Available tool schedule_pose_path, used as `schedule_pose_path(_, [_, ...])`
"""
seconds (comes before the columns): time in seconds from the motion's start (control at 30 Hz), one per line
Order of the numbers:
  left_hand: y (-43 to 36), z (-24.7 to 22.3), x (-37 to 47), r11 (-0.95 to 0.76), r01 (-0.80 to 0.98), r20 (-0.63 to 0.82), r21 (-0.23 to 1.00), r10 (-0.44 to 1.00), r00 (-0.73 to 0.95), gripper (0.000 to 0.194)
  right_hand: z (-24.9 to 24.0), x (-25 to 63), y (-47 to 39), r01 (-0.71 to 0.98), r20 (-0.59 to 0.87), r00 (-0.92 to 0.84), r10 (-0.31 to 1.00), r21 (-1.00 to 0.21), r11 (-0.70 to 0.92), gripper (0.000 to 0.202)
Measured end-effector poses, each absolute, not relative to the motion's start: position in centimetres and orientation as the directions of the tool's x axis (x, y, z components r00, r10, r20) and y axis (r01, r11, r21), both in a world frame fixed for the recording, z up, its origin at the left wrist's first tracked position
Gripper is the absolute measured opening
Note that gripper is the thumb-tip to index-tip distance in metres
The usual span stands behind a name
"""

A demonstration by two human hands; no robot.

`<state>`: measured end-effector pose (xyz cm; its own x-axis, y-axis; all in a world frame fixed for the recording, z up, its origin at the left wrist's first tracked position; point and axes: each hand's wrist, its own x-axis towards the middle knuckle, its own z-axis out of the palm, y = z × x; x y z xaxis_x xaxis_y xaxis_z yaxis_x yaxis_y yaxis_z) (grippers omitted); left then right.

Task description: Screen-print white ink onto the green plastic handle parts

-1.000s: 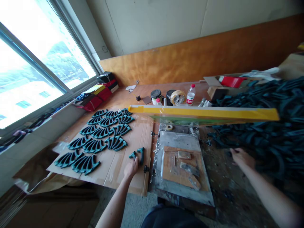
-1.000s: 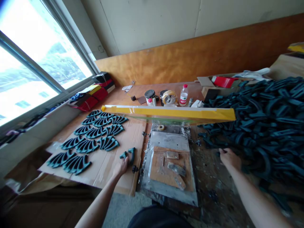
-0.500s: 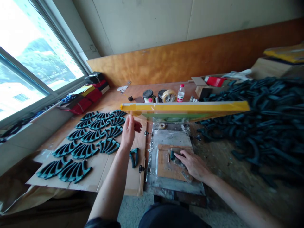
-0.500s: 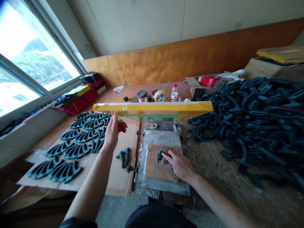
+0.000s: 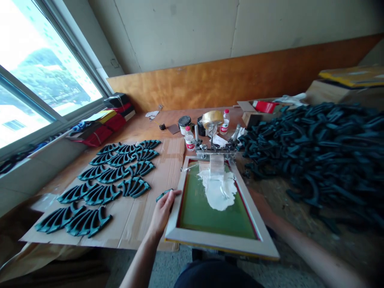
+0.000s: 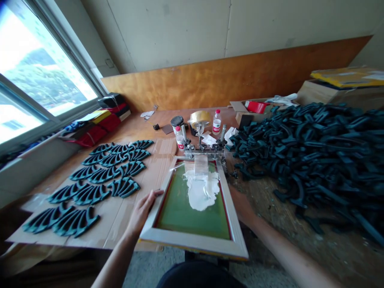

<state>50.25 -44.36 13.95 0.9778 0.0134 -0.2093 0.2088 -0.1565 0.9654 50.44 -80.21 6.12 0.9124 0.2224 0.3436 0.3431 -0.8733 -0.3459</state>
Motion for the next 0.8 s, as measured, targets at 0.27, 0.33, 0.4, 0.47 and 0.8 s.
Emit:
schedule_pose_path(0.27, [-44.1, 2.9, 50.0, -0.298, 0.274, -0.289, 0.914, -0.008, 0.957, 0.075, 12.4, 57.1, -75.3, 0.368, 0.342, 0.899, 0.273, -0.254, -0.894, 0.041])
schedule_pose_path(0.33, [-44.0, 2.6, 50.0, -0.314, 0.285, -0.304, 0.906, -0.013, 0.953, 0.072, 12.1, 56.5, -73.4, 0.395, 0.21, 0.912, 0.352, -0.221, -0.892, 0.016])
schedule_pose_path(0.4, [-43.9, 2.8, 50.0, -0.307, 0.305, -0.325, 0.902, -0.016, 0.946, 0.07, 11.3, 54.6, -72.7, 0.469, 0.154, 0.882, 0.446, -0.194, -0.861, 0.009])
schedule_pose_path(0.47, [-43.9, 3.0, 49.9, -0.294, 0.319, -0.339, 0.901, -0.016, 0.941, 0.069, 10.6, 52.4, -73.3, 0.596, 0.173, 0.802, 0.572, -0.169, -0.785, 0.017])
schedule_pose_path(0.8, [-44.1, 3.3, 49.9, -0.207, 0.294, -0.304, 0.933, -0.02, 0.952, 0.07, 10.4, 51.1, -74.6, 0.699, 0.29, 0.714, 0.637, -0.243, -0.673, 0.024])
